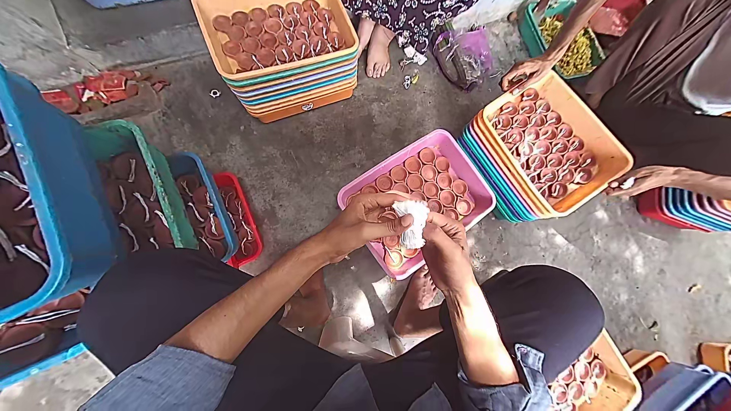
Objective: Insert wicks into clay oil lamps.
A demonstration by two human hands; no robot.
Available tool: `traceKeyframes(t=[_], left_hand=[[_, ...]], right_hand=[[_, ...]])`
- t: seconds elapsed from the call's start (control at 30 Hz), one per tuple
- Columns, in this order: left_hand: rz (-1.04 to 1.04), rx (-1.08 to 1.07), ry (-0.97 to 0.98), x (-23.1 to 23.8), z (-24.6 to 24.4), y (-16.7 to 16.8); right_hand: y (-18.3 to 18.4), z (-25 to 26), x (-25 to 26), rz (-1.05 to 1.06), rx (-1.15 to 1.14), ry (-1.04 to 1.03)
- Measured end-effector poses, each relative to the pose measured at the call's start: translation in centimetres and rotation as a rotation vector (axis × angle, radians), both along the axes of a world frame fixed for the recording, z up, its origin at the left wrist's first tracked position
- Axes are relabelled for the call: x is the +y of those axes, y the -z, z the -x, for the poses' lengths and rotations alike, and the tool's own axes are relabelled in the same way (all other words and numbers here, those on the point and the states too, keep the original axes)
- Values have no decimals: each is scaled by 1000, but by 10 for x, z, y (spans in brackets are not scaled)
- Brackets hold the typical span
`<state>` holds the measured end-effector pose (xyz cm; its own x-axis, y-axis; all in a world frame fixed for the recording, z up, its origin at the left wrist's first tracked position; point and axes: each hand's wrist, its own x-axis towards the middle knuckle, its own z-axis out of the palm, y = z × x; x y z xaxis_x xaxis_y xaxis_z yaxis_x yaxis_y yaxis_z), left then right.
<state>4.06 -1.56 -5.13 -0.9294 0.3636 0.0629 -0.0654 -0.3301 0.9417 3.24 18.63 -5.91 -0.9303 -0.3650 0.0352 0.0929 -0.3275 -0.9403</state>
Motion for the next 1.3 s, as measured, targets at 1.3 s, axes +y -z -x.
traceKeyframes(t=[1.3], left_hand=[[-23, -149, -78, 7, -5, -4]], right_hand=[[-13, 2, 7, -333, 749, 366]])
